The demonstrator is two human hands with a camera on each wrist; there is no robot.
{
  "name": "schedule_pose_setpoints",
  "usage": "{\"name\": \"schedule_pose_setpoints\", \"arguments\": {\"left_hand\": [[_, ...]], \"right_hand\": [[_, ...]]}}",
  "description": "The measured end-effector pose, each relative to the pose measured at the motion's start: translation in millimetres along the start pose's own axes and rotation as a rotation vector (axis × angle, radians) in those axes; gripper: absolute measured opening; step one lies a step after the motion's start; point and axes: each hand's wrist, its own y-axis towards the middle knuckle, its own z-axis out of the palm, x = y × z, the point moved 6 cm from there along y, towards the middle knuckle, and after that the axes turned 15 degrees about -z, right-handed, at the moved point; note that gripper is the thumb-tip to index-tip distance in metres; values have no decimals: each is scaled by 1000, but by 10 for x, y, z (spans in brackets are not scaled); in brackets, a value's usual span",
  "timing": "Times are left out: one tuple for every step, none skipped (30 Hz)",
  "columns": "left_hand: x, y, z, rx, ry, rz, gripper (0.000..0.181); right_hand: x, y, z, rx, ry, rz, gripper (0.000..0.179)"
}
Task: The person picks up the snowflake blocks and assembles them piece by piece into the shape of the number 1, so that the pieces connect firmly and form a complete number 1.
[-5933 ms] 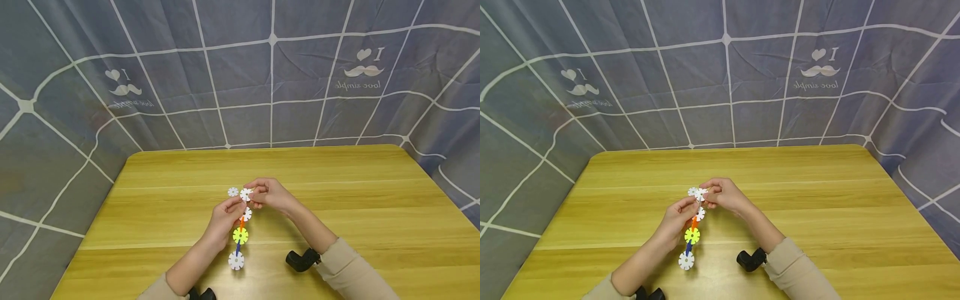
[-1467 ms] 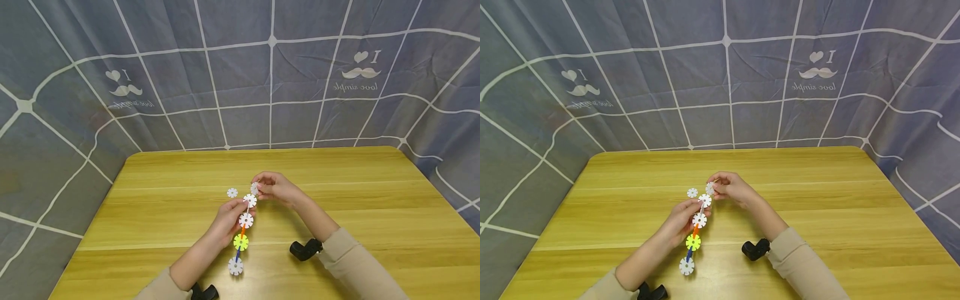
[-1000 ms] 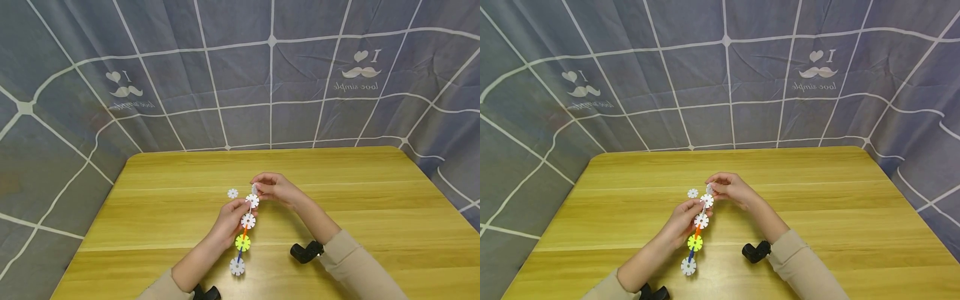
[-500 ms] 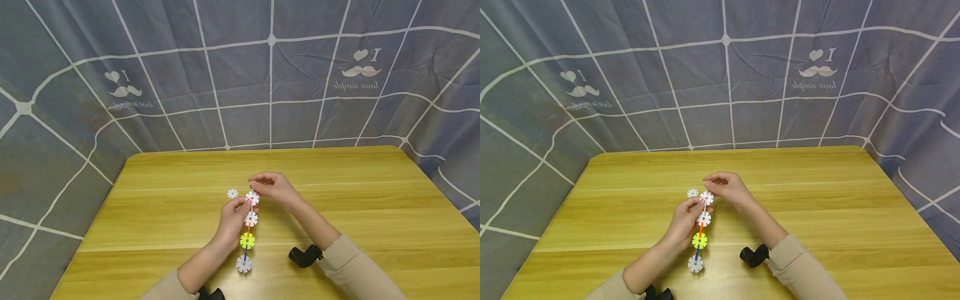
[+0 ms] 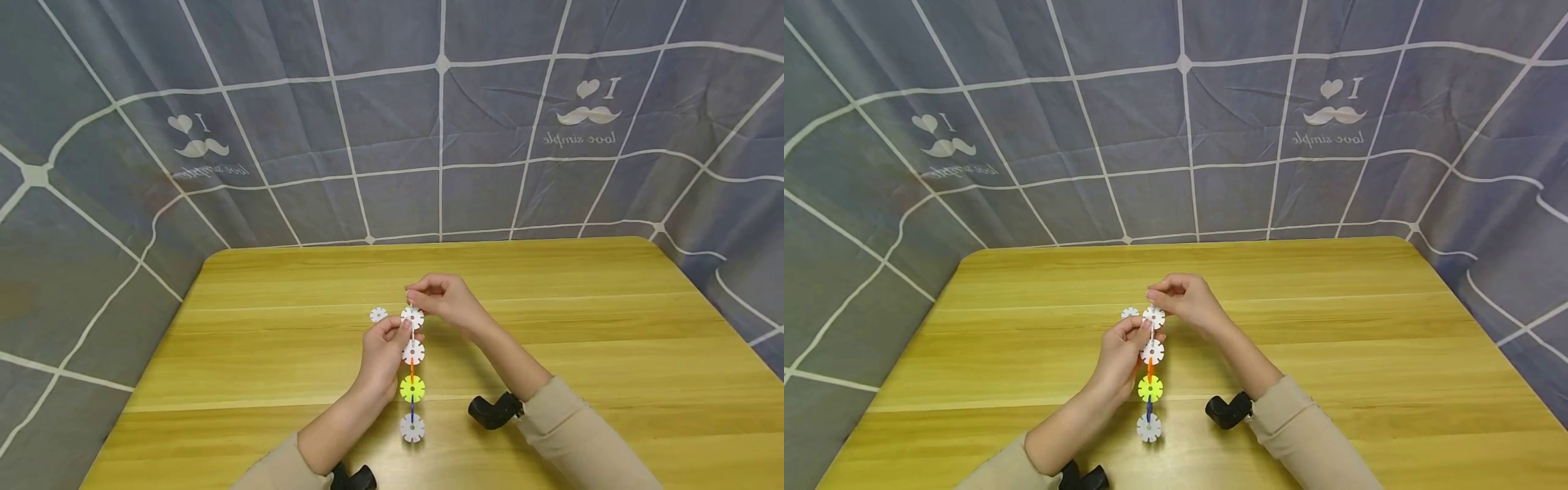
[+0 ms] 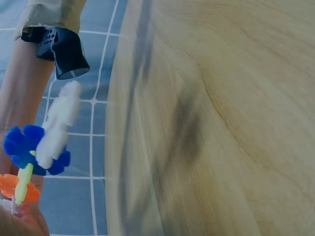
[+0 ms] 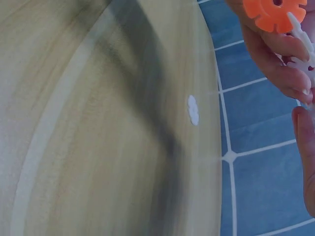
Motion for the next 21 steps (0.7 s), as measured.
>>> {"name": "schedule_pose_setpoints", "arguments": {"left_hand": [[-6, -1, -2, -3, -3, 3, 13], [-13, -5, -4, -5, -3, 9, 13], [-20, -11, -7, -4, -5, 13, 14], [-24, -15, -10, -3, -5, 18, 14], [-26, -18, -16, -4, -6, 18, 13], [-29, -20, -22, -4, -8, 18, 13], [-30, -21, -27, -2, -6, 18, 13], [-31, -22, -32, 1, -4, 16, 13], [-28, -19, -38, 4, -2, 14, 13], [-26, -17, -44, 9, 0, 9, 14], [-24, -15, -51, 13, 2, 1, 14], [-21, -14, -57, 19, 4, -3, 15], [-16, -12, -64, 27, 5, -10, 16], [-16, -11, -68, 35, 5, -19, 18], [-14, -9, -71, 44, 5, -27, 20], [-14, -7, -74, 52, 5, -37, 23], [-12, -4, -74, 62, 3, -46, 26], [-12, -3, -71, 74, 0, -54, 28], [-16, -3, -68, 83, 0, -61, 30], [-21, -4, -65, 90, 0, -67, 31], [-27, -6, -61, 98, -2, -68, 31]], "right_hand": [[7, 4, 5, 7, -6, -9, 20], [16, 6, 11, 15, -14, -20, 20], [21, 8, 16, 18, -18, -24, 19], [25, 10, 19, 18, -21, -26, 19], [24, 12, 23, 19, -19, -28, 19], [24, 12, 28, 22, -19, -29, 19], [26, 11, 29, 23, -21, -28, 19], [22, 9, 31, 26, -23, -26, 19], [19, 7, 34, 30, -23, -24, 19], [10, 3, 37, 37, -19, -22, 18], [4, -2, 40, 46, -18, -22, 19], [-5, -8, 44, 56, -18, -22, 19], [-14, -13, 46, 67, -15, -24, 20], [-27, -19, 48, 76, -10, -25, 21], [-41, -25, 48, 81, -1, -24, 22], [-65, -30, 45, 81, 11, -21, 24], [-84, -36, 39, 80, 17, -23, 25], [-108, -38, 34, 76, 28, -23, 26], [-131, -37, 29, 71, 36, -25, 27], [-154, -36, 24, 65, 45, -26, 28], [-174, -35, 19, 59, 53, -27, 28]]}}
